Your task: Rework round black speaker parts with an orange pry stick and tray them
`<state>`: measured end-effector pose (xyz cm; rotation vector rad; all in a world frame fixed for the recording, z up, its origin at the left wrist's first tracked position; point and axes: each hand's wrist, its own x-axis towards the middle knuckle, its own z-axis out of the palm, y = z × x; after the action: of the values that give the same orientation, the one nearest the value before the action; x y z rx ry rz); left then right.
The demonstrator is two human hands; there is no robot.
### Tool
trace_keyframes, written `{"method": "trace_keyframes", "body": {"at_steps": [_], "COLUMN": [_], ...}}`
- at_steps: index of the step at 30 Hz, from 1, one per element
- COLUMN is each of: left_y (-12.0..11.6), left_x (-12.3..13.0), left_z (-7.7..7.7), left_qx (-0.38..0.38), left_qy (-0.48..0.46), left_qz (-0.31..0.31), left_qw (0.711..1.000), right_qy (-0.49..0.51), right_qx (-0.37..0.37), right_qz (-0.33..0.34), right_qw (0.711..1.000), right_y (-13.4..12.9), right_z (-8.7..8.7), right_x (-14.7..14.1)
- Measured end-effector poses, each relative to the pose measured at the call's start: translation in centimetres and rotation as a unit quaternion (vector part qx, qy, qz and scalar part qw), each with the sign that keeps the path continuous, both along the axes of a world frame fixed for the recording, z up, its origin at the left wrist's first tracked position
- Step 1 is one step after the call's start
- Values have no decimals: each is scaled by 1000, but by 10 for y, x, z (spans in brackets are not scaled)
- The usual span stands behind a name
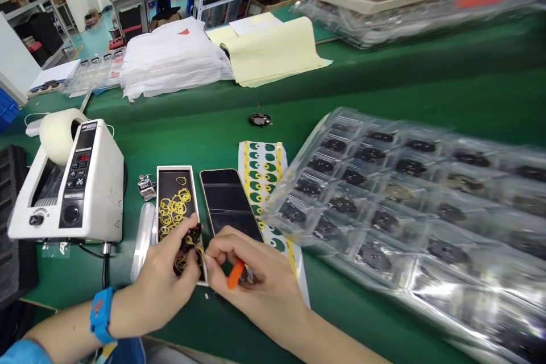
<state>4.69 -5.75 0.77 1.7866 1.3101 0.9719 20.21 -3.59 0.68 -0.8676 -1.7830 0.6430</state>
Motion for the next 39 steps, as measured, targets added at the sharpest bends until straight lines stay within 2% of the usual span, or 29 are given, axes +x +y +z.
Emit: {"method": "trace_keyframes", "body": {"at_steps": [5,8,13,16,18,22,25,29,30,31,35,39], "left_y": [14,22,25,24,24,25,25,20,19,18,17,19], "left_x": [-9,-16,-19,-19,-19,-23,-25,-23,-23,-23,-25,-28], "left_z": [-2,3,10,9,7,3,5,13,15,17,16,10], "left_qx": [-28,-28,-39,-41,-41,-43,-41,-27,-28,-30,-38,-46], "left_qy": [-64,-135,-178,-186,-192,-181,-175,-163,-162,-161,-159,-166], "left_qz": [63,113,120,111,103,105,104,123,132,141,131,108], "left_qw": [996,984,976,975,975,977,978,979,978,977,978,979], "right_qy": [26,-42,-155,-169,-177,-237,-273,-325,-351,-375,-468,-495], "right_qx": [-40,-72,-92,-54,-2,110,134,92,71,47,-34,-94], "right_qz": [13,24,31,2,-22,-97,-190,-340,-348,-341,-236,-190], "right_qw": [999,996,983,984,984,960,934,878,867,861,851,843], "right_y": [-1,3,9,8,8,15,22,17,13,7,-22,-40], "right_z": [5,1,-10,-13,-12,-2,14,24,22,18,-1,-15], "right_x": [7,10,11,11,11,20,50,123,143,162,219,239]}}
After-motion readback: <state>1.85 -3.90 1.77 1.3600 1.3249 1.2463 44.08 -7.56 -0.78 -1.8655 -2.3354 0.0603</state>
